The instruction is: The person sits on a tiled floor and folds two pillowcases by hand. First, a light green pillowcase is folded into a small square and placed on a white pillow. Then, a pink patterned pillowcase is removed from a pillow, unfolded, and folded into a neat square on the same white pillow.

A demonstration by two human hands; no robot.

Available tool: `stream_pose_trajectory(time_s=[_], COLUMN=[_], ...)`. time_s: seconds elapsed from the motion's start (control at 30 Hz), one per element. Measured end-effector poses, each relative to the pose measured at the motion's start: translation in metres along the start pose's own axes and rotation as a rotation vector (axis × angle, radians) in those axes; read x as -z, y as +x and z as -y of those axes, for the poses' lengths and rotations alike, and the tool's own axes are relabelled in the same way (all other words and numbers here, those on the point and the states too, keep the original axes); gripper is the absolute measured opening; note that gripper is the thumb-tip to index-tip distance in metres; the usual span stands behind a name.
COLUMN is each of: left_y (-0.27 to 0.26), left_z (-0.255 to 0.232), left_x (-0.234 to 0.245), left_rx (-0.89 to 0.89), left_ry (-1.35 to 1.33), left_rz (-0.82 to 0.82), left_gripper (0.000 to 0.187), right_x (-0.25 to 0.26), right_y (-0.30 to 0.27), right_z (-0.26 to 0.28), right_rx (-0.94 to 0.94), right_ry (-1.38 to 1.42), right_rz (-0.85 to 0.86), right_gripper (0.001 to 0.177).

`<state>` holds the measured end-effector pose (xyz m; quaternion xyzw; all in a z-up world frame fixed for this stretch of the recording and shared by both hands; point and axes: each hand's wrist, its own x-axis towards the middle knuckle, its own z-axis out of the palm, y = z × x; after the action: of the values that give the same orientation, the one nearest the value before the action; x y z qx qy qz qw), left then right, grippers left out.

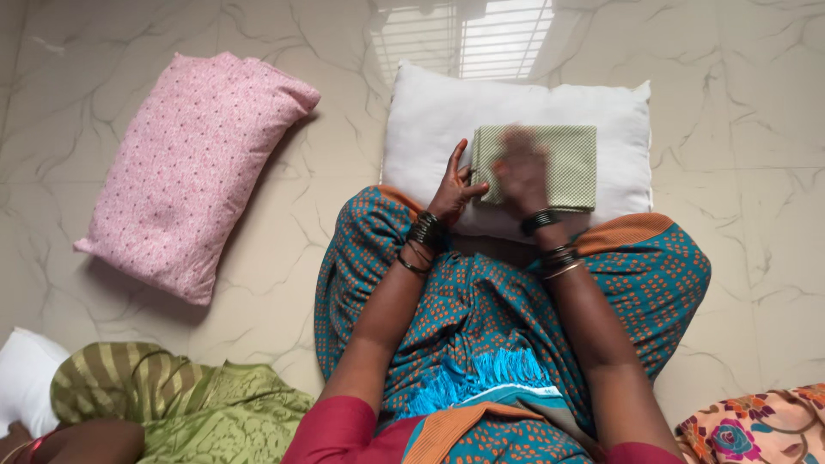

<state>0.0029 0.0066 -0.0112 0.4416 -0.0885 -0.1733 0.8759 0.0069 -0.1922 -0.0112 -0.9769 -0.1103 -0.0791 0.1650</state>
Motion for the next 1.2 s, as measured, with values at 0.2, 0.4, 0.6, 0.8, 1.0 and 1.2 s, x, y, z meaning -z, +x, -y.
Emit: stream_pose_trajectory(time_s=[0.2,0.4,0.6,0.8,1.0,1.2], left_y=[-0.002,-0.005,-0.01,-0.016,-0.024,-0.021], left_z=[0.004,-0.006,-0.02,-0.028,-0.031,-0.033], left_x=[-0.005,-0.018,-0.013,-0.005,-0.007,-0.016], left_rx=[-0.053,-0.07,-0.033,-0.005,0.04,0.148], left_ry=[-0.007,0.026,-0.108,-0.653,-0.616,-0.352], left_rz=[-0.034,-0.033,0.015,0.168,0.147,0.033], left_gripper=[0.114,0.09,0.077,0.064,0.067,0.078], right_x=[0.002,0.051,0.07,0.074,0.116,0.233], right_y=[0.002,-0.007,-0.018,-0.024,-0.002,0.009], right_z=[0.045,-0.017,0.011,0.121,0.121,0.067], right_rx=[0.063,-0.357,-0.208,0.178,0.045,0.114], right_ry=[0.138,-0.056,-0.104,-0.208,-0.123,0.603], right_rz=[-0.03,0.01,-0.172,-0.094,-0.097,-0.444], right_gripper=[0.068,0.081,0.084,0.061,0.028,0.051])
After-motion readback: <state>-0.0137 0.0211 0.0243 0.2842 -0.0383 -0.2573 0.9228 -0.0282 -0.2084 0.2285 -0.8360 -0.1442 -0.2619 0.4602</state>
